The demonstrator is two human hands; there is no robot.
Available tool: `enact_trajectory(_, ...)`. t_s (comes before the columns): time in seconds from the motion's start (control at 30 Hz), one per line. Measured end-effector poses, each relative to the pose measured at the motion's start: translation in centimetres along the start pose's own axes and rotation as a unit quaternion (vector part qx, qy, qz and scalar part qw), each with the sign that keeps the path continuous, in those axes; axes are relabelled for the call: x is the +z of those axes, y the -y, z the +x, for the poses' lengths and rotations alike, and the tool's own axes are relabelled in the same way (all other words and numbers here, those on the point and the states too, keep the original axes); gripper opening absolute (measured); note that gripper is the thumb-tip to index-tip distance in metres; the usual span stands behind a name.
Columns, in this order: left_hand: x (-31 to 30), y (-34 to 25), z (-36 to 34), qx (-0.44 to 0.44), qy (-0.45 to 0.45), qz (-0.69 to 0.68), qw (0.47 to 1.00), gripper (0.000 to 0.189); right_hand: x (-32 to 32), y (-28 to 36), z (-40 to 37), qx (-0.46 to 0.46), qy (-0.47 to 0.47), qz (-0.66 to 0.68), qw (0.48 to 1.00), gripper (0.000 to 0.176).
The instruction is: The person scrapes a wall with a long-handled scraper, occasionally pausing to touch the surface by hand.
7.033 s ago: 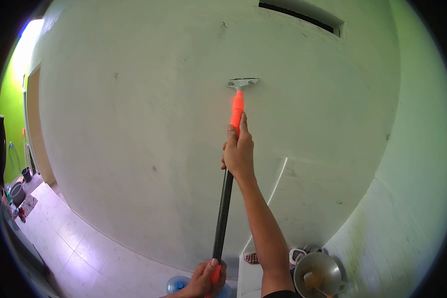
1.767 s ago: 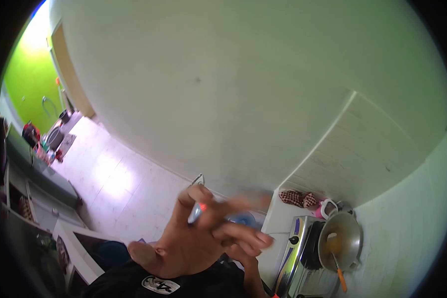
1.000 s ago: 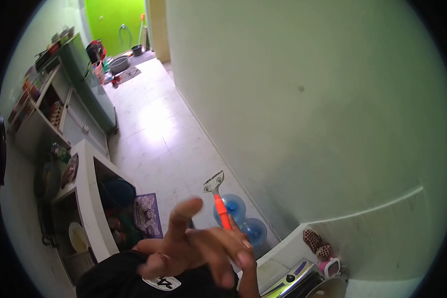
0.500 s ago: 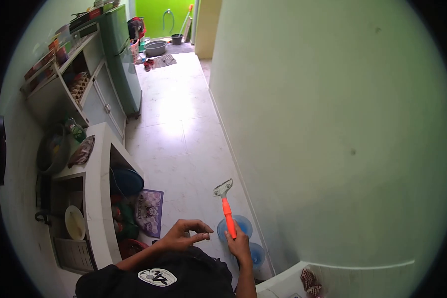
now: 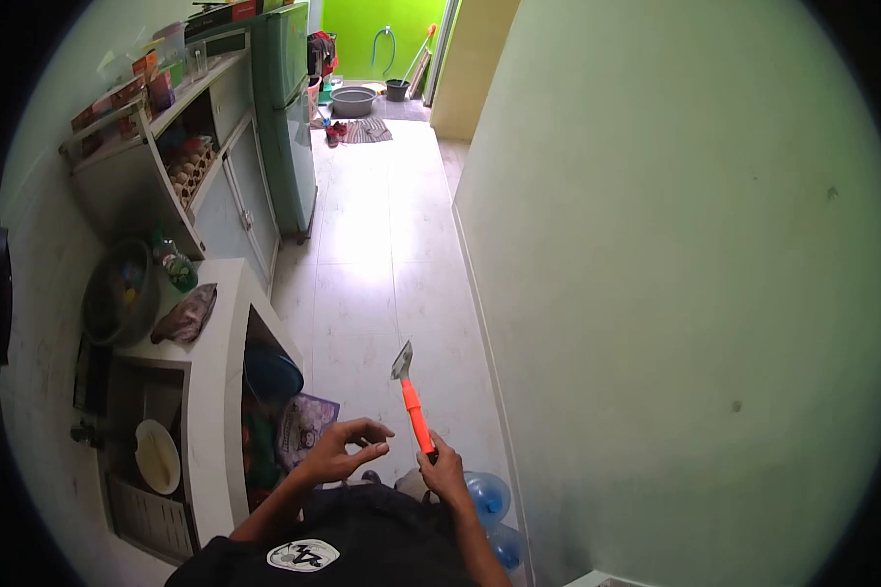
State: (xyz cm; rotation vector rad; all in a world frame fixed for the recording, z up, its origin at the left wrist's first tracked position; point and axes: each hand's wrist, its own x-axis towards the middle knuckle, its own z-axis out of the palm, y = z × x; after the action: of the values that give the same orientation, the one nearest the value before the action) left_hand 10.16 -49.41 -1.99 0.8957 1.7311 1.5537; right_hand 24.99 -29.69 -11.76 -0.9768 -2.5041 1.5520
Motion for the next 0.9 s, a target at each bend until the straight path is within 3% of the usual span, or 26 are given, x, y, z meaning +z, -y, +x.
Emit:
enact_trajectory(0.37, -3.1, 3.8, 6.3, -0.071, -0.012, -0.068, 0.995, 0.027, 0.7, 0.7, 10.6, 0.032, 0.006, 0.030, 0.999, 0.056)
enact_trajectory(0.7, -11.0, 2.4, 22.3, -0.049, -0.057, -0.045, 0.996, 0.028, -1.6, 6.8, 29.6, -0.005, 0.065, 0.047, 0.997, 0.057)
enact_trajectory(0.9, -14.7, -0.5, 33.5, -0.004, -0.087, -0.039, 0.995, 0.026, -4.9, 10.8, 40.7, -0.077, 0.022, 0.047, 0.996, 0.055)
